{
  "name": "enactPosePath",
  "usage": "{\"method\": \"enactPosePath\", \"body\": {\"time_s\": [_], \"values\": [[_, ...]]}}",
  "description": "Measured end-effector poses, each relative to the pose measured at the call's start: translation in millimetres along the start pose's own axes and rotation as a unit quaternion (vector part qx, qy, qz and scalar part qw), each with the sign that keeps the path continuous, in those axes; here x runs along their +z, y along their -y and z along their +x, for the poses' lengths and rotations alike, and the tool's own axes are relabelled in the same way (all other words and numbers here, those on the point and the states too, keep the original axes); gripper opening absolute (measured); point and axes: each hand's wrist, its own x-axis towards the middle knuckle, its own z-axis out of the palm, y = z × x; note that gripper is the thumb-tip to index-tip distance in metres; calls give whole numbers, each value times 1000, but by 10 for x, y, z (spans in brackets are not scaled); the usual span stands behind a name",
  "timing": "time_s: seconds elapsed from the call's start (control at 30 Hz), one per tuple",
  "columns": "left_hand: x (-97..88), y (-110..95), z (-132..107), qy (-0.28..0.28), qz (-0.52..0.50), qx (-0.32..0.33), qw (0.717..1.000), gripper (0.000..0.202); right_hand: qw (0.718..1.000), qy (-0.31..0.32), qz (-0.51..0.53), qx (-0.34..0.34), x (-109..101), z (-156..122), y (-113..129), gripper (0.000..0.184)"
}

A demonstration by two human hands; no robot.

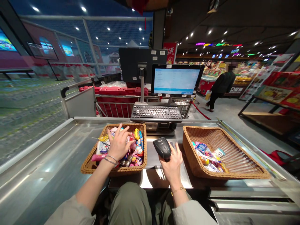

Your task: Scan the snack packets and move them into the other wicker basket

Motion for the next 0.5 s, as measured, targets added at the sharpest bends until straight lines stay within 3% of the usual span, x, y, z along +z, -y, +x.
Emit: {"method": "enactPosePath", "body": {"time_s": [0.5], "values": [[-112, 164, -121, 18, 33, -19, 999, 13, 1000, -1, 11, -10, 56, -37, -85, 36]]}}
